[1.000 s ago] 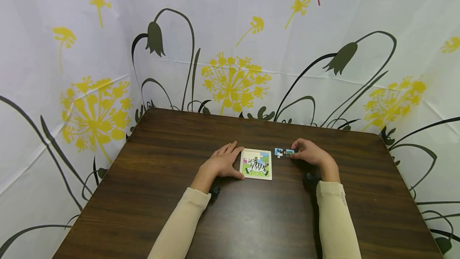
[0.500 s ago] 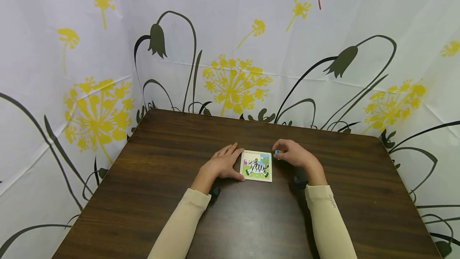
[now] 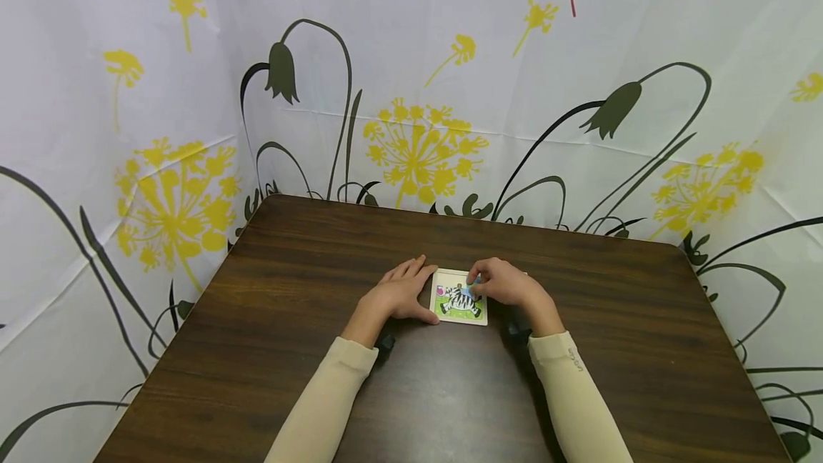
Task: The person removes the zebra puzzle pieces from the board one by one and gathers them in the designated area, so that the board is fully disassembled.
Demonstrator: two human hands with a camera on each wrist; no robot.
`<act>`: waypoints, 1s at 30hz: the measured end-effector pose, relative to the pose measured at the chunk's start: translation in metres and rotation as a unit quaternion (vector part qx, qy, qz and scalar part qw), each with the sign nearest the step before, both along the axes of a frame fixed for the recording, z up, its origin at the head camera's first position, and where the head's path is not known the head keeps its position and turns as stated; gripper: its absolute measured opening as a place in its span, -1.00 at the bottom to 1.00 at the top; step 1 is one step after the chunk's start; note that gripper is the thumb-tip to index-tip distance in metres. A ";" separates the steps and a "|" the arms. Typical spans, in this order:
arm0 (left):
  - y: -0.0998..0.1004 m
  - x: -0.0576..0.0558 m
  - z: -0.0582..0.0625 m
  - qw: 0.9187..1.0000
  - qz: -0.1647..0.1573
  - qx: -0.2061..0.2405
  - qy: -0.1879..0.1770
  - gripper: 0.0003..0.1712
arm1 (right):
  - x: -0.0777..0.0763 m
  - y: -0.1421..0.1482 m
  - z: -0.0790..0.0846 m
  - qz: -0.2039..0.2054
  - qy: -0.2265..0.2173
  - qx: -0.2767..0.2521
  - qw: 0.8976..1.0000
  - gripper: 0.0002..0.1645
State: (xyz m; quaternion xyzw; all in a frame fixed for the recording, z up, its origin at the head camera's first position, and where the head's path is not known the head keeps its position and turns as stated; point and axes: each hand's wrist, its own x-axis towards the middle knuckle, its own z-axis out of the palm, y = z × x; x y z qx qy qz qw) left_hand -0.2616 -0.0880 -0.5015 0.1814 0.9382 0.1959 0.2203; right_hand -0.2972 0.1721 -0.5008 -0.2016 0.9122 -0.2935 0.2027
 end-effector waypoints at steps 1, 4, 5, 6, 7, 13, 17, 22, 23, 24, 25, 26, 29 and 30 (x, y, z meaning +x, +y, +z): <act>0.000 0.000 0.000 1.000 0.001 -0.002 -0.002 0.27 | 0.000 -0.001 -0.001 -0.002 0.000 0.001 1.000 -0.88; 0.000 -0.002 -0.004 1.000 0.002 -0.008 -0.006 0.28 | 0.001 -0.004 -0.002 -0.010 0.000 0.003 1.000 -0.89; 0.000 -0.003 -0.006 1.000 0.003 -0.009 -0.007 0.29 | 0.001 -0.005 -0.002 -0.011 0.000 0.004 1.000 -0.90; 0.000 -0.004 -0.007 1.000 0.003 -0.009 -0.007 0.30 | 0.001 -0.006 -0.002 -0.013 0.000 0.004 1.000 -0.90; 0.000 -0.005 -0.008 1.000 0.004 -0.008 -0.007 0.30 | 0.001 -0.006 -0.002 -0.013 -0.001 0.004 1.000 -0.90; 0.001 -0.005 -0.009 1.000 0.006 -0.005 -0.001 0.29 | 0.001 -0.006 -0.001 -0.007 0.003 0.002 1.000 -0.91; 0.001 -0.005 -0.009 1.000 0.006 -0.005 -0.004 0.30 | 0.000 -0.004 -0.002 -0.003 0.004 -0.003 1.000 -0.91; -0.001 -0.009 -0.016 1.000 0.004 -0.001 -0.001 0.31 | -0.001 -0.001 -0.002 0.005 0.009 -0.027 1.000 -0.91; -0.001 -0.009 -0.017 1.000 0.004 -0.001 0.000 0.31 | -0.001 0.000 -0.001 0.007 0.010 -0.036 0.999 -0.91; 0.000 -0.009 -0.016 1.000 0.004 -0.001 0.000 0.31 | -0.002 0.002 0.000 0.008 0.012 -0.046 0.999 -0.91; 0.000 -0.007 -0.013 1.000 0.003 -0.001 0.003 0.30 | -0.002 0.004 0.002 0.009 0.015 -0.058 0.998 -0.91; 0.000 -0.006 -0.011 1.000 0.003 -0.003 0.003 0.30 | -0.002 0.006 0.004 0.009 0.019 -0.069 0.997 -0.90; 0.001 -0.002 -0.003 1.000 0.002 -0.007 0.003 0.26 | -0.003 0.016 0.010 -0.001 0.043 -0.096 0.994 -0.91; 0.001 -0.001 -0.001 1.000 0.001 -0.007 0.003 0.25 | -0.003 0.021 0.011 -0.008 0.054 -0.103 0.993 -0.91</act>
